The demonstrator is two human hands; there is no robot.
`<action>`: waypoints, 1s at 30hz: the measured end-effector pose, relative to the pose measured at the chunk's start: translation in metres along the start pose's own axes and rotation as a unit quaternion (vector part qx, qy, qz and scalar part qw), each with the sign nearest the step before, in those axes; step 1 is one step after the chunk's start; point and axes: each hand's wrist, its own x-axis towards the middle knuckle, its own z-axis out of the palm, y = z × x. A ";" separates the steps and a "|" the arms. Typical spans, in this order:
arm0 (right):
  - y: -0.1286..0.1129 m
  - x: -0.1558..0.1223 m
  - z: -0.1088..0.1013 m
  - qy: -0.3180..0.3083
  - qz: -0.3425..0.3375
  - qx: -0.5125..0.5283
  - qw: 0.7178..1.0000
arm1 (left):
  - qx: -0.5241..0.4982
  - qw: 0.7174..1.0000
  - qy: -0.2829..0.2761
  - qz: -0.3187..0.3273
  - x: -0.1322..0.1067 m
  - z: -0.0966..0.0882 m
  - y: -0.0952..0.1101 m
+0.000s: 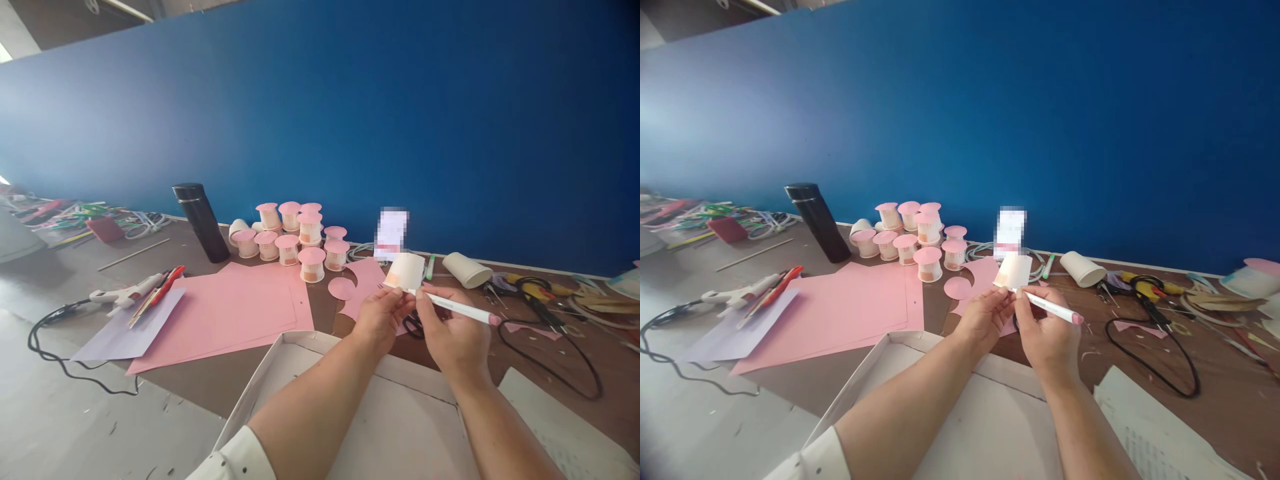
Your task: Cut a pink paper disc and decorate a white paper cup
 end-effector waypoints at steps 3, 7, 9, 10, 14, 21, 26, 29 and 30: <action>0.000 0.000 0.000 0.004 -0.002 -0.004 1.000 | 0.002 1.000 -0.002 0.003 0.000 0.000 0.000; 0.000 0.000 -0.001 0.004 0.001 -0.010 1.000 | 0.004 1.000 0.004 0.002 0.001 -0.001 -0.001; -0.001 0.000 -0.001 0.004 -0.001 -0.010 1.000 | 0.008 1.000 0.003 0.001 0.001 -0.002 -0.001; -0.001 0.000 -0.001 0.004 -0.002 -0.011 1.000 | 0.010 1.000 0.003 0.000 0.001 -0.002 -0.001; 0.000 0.000 -0.001 0.000 -0.004 -0.019 1.000 | 0.016 1.000 0.004 0.002 0.000 -0.001 0.000; 0.000 0.000 -0.001 0.001 -0.008 -0.024 1.000 | 0.022 1.000 0.005 0.005 0.000 -0.001 -0.001; 0.000 0.000 0.000 0.005 -0.014 -0.024 1.000 | 0.023 1.000 -0.007 0.014 0.000 -0.002 -0.002; 0.000 0.001 -0.001 0.005 -0.010 -0.022 1.000 | 0.025 1.000 -0.012 0.013 0.000 -0.002 -0.002; 0.000 0.001 -0.001 0.003 -0.008 -0.022 1.000 | 0.026 1.000 -0.013 0.012 0.000 -0.002 -0.002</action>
